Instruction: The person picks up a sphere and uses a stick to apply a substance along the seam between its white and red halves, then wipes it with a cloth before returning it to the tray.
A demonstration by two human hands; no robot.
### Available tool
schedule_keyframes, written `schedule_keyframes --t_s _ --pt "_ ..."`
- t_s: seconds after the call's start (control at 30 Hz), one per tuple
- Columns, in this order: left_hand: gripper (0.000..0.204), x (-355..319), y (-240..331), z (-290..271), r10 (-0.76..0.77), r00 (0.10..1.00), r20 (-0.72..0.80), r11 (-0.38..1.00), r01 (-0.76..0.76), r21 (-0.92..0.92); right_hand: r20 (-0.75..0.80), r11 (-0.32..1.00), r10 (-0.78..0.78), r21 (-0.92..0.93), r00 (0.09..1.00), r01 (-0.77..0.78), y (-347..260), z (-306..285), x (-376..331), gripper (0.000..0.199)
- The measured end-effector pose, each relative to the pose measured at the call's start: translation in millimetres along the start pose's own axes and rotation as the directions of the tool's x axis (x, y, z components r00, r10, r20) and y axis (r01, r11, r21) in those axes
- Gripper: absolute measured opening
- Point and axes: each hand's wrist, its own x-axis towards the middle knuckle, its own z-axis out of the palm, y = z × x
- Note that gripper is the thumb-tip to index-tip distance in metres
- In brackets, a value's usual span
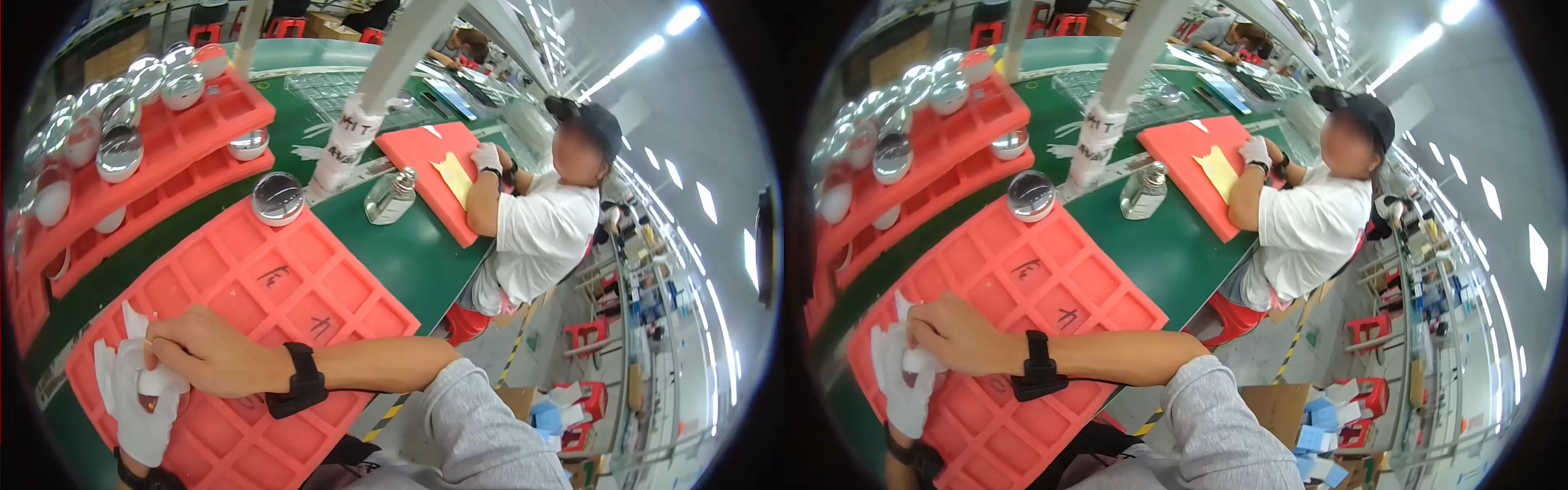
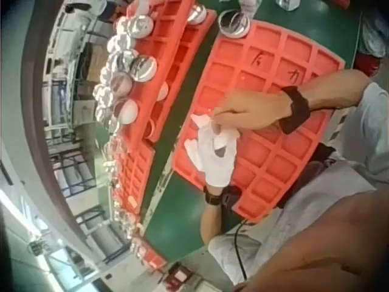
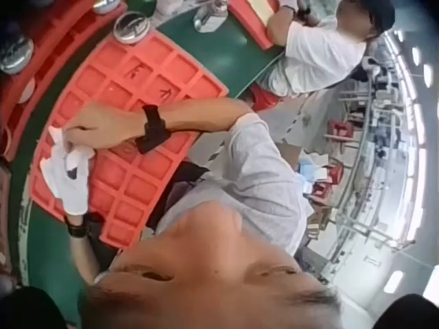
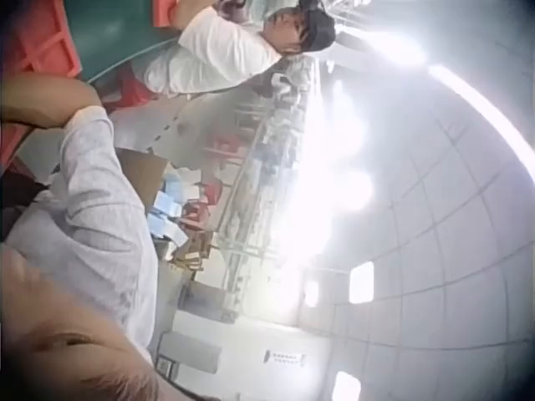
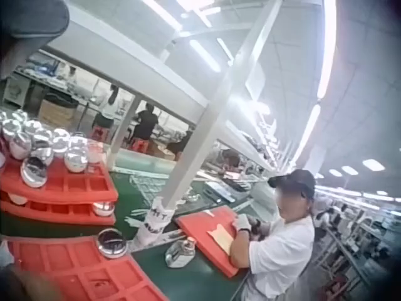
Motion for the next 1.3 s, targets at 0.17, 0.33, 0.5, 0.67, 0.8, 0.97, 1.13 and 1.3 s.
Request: schedule_keyframes --t_s 0.17,0.33,0.5,0.67,0.8,0.97,1.13,1.3 --pt "0.053 -5.0 41.0 28.2 -0.181 0.975 0.127 0.963 0.202 -0.180 -0.191 0.999 0.047 -0.002 0.980 -0.048 -9.4 -16.1 -37.2 0.023" --pt "0.036 7.1 56.3 9.0 -0.070 0.989 0.127 0.946 0.107 -0.306 -0.186 0.927 0.151 0.367 0.971 -0.074 -12.1 -17.9 -30.8 0.021" --pt "0.028 24.2 76.8 -1.3 0.010 0.990 0.144 0.883 0.059 -0.466 -0.151 0.862 0.220 0.493 0.964 -0.119 6.5 -18.9 -26.4 0.022" --pt "0.036 24.0 71.9 -3.2 -0.039 0.983 0.180 0.888 0.117 -0.445 0.003 0.747 0.259 0.634 0.966 -0.203 3.4 -28.6 -28.0 0.023" --pt "0.061 24.9 68.0 1.3 0.165 0.973 0.163 0.944 -0.107 -0.313 -0.028 0.809 0.237 0.560 0.971 -0.181 11.4 -29.8 -32.9 0.028" --pt "0.080 11.6 60.0 6.9 0.047 0.989 0.140 0.929 0.008 -0.370 -0.251 0.954 0.168 0.286 0.953 -0.093 -13.4 -16.3 -28.9 0.036" --pt "0.068 28.4 74.4 11.4 0.211 0.977 -0.012 0.959 -0.210 -0.191 -0.248 0.980 0.149 -0.091 0.957 -0.176 2.7 -35.3 -34.8 0.040" --pt "0.066 24.7 79.7 -1.6 0.121 0.991 0.055 0.993 -0.120 -0.010 -0.149 0.962 0.262 -0.040 0.953 -0.271 -15.1 -36.6 -24.7 0.031"
